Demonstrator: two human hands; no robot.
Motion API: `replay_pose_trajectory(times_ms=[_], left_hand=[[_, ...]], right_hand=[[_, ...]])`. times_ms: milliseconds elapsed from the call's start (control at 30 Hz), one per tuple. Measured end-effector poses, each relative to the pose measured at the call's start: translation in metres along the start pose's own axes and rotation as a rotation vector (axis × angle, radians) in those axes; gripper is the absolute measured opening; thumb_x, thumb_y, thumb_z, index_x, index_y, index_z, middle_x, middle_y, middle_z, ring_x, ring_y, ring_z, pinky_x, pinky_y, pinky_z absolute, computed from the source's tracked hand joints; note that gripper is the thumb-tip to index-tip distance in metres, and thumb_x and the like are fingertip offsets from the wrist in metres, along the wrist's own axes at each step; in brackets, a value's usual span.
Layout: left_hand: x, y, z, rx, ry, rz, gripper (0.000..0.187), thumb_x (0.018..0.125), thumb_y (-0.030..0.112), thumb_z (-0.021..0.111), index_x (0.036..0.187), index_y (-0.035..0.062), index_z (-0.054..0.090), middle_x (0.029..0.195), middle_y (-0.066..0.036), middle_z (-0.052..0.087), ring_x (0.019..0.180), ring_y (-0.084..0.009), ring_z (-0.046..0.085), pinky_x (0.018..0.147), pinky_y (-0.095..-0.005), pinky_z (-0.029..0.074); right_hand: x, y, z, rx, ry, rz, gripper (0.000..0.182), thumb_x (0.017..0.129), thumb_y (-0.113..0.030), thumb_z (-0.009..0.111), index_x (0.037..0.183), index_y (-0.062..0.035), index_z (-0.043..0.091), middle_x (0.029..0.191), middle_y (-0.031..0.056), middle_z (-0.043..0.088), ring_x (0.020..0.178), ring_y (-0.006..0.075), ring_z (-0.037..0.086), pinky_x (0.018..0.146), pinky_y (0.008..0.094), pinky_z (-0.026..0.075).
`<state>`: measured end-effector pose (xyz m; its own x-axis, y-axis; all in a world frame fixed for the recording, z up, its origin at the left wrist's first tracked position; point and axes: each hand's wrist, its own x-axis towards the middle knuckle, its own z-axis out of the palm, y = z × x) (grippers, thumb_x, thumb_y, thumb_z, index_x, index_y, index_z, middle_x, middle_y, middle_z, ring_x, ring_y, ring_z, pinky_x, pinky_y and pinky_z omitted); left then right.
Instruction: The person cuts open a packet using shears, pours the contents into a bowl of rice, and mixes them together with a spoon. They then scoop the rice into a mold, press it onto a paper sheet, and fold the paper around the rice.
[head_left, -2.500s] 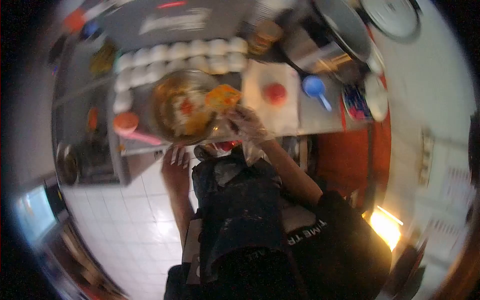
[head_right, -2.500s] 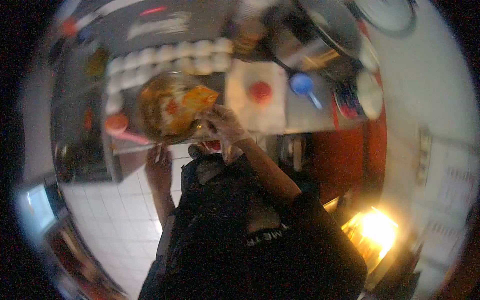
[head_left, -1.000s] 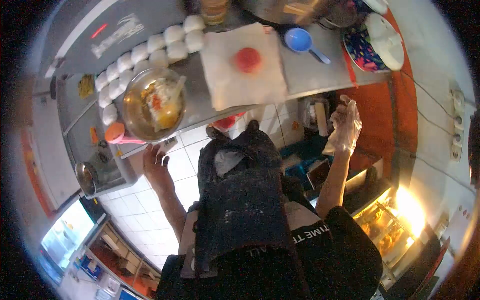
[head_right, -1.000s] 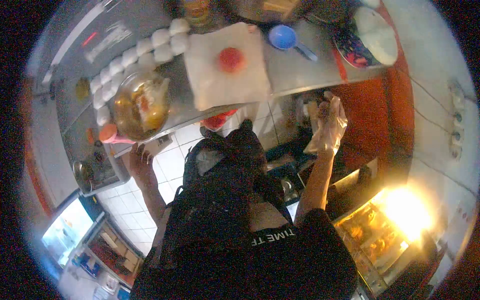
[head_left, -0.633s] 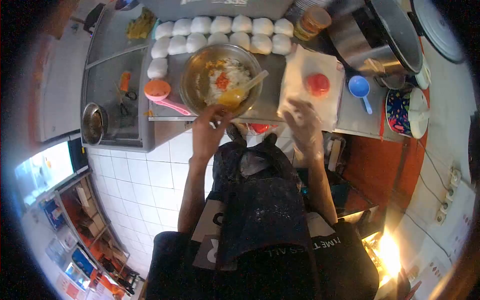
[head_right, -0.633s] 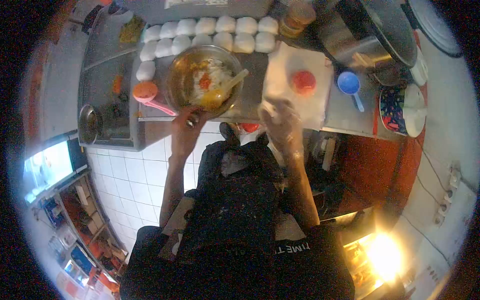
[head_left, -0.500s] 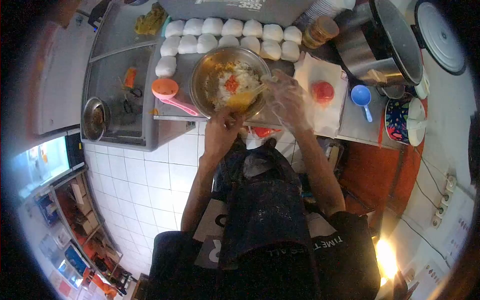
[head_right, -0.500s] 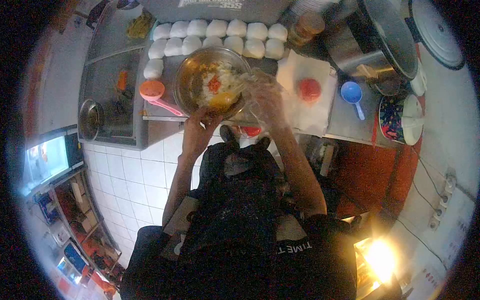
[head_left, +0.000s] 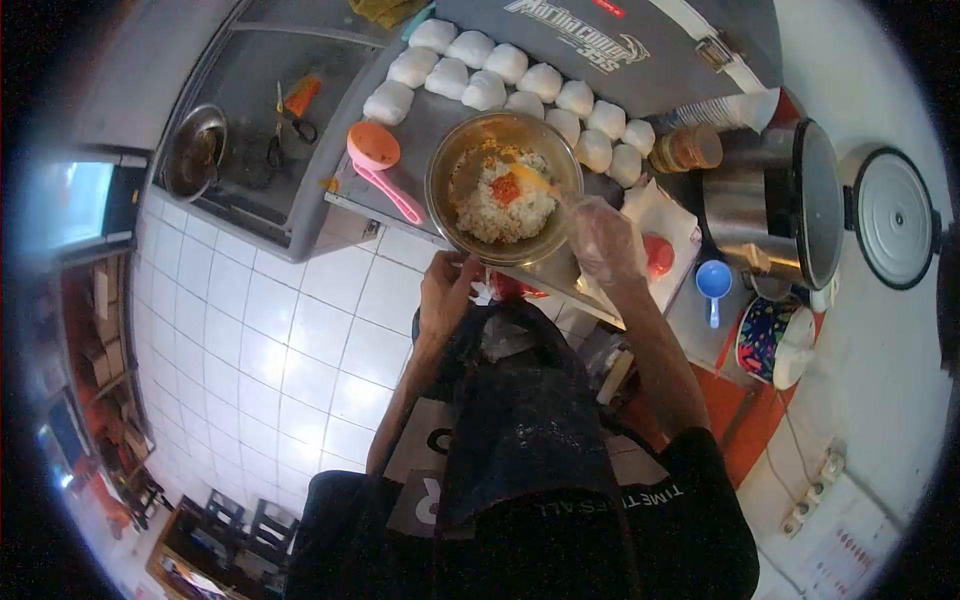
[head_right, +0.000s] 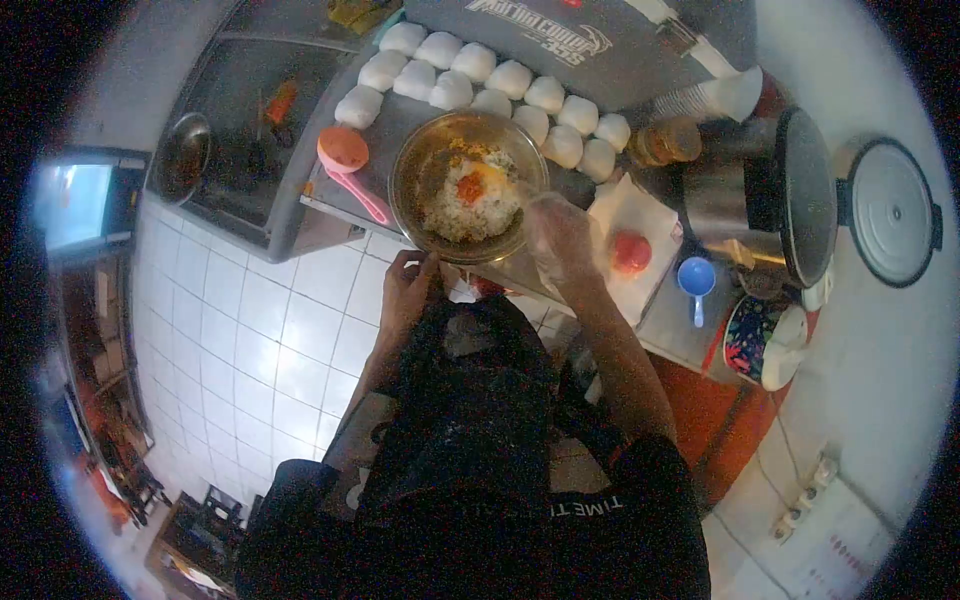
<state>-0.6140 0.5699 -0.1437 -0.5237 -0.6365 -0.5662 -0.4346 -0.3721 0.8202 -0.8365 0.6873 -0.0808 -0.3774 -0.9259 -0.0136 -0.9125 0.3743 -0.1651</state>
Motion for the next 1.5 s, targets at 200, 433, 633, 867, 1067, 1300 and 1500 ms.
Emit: replay_pose_trajectory(times_ms=[200, 433, 633, 867, 1067, 1300, 1500], left_hand=[[0.008, -0.013, 0.018, -0.283, 0.057, 0.019, 0.033, 0.095, 0.021, 0.059, 0.107, -0.0084, 0.052, 0.087, -0.018, 0.068, 0.073, -0.0222, 0.069, 0.062, -0.0314, 0.056], [-0.009, -0.005, 0.041, -0.134, 0.058, 0.046, 0.03, 0.094, 0.025, 0.061, 0.099, -0.0053, 0.063, 0.09, -0.012, 0.067, 0.08, -0.0194, 0.064, 0.07, -0.0335, 0.05], [-0.006, -0.01, 0.044, 0.025, 0.038, -0.029, 0.036, 0.092, 0.028, 0.063, 0.099, -0.0079, 0.066, 0.084, -0.012, 0.07, 0.076, -0.017, 0.064, 0.072, -0.0305, 0.049], [-0.005, -0.017, 0.042, -0.003, -0.008, 0.005, 0.035, 0.093, 0.031, 0.062, 0.098, -0.0027, 0.071, 0.091, -0.012, 0.071, 0.081, -0.0172, 0.063, 0.075, -0.0337, 0.049], [-0.002, -0.017, 0.041, 0.092, -0.062, 0.039, 0.03, 0.093, 0.028, 0.061, 0.096, 0.001, 0.073, 0.087, -0.01, 0.072, 0.079, -0.0155, 0.063, 0.076, -0.0327, 0.049], [0.005, -0.031, 0.039, 0.061, -0.059, 0.127, 0.04, 0.091, 0.033, 0.063, 0.091, -0.0054, 0.071, 0.079, -0.015, 0.071, 0.072, -0.0184, 0.065, 0.07, -0.0339, 0.05], [0.0, -0.015, 0.034, 0.106, -0.109, 0.004, 0.031, 0.093, 0.029, 0.061, 0.094, -0.0004, 0.072, 0.088, -0.011, 0.072, 0.081, -0.0175, 0.064, 0.079, -0.0343, 0.049]], right_hand=[[-0.013, 0.009, 0.001, 0.192, -0.034, -0.258, 0.033, 0.085, -0.008, 0.055, 0.117, -0.0054, 0.059, 0.102, 0.0141, 0.064, 0.096, 0.0343, 0.061, 0.079, 0.0442, 0.051], [-0.011, 0.029, -0.008, 0.167, -0.181, -0.311, 0.028, 0.089, -0.008, 0.05, 0.115, -0.0043, 0.058, 0.1, 0.0171, 0.063, 0.091, 0.0368, 0.062, 0.079, 0.0474, 0.051], [0.007, 0.03, -0.001, 0.205, -0.245, -0.209, 0.019, 0.089, -0.013, 0.05, 0.104, -0.0047, 0.058, 0.09, 0.0154, 0.061, 0.085, 0.0349, 0.061, 0.072, 0.0464, 0.05], [-0.001, 0.057, 0.029, 0.2, -0.175, -0.41, 0.017, 0.084, -0.013, 0.056, 0.096, -0.0039, 0.062, 0.091, 0.0165, 0.062, 0.083, 0.0353, 0.063, 0.069, 0.045, 0.051], [0.041, 0.052, 0.058, 0.217, -0.026, -0.121, 0.02, 0.085, -0.012, 0.055, 0.103, -0.0057, 0.063, 0.089, 0.0188, 0.063, 0.081, 0.0338, 0.063, 0.07, 0.0428, 0.052], [-0.027, 0.002, 0.028, 0.09, -0.234, -0.206, 0.025, 0.096, -0.022, 0.044, 0.098, -0.0052, 0.062, 0.08, 0.0187, 0.06, 0.08, 0.0325, 0.064, 0.067, 0.0441, 0.051], [0.034, 0.009, 0.019, -0.006, -0.561, -0.051, 0.024, 0.094, -0.019, 0.046, 0.095, -0.003, 0.063, 0.085, 0.021, 0.063, 0.086, 0.035, 0.065, 0.071, 0.049, 0.05]])
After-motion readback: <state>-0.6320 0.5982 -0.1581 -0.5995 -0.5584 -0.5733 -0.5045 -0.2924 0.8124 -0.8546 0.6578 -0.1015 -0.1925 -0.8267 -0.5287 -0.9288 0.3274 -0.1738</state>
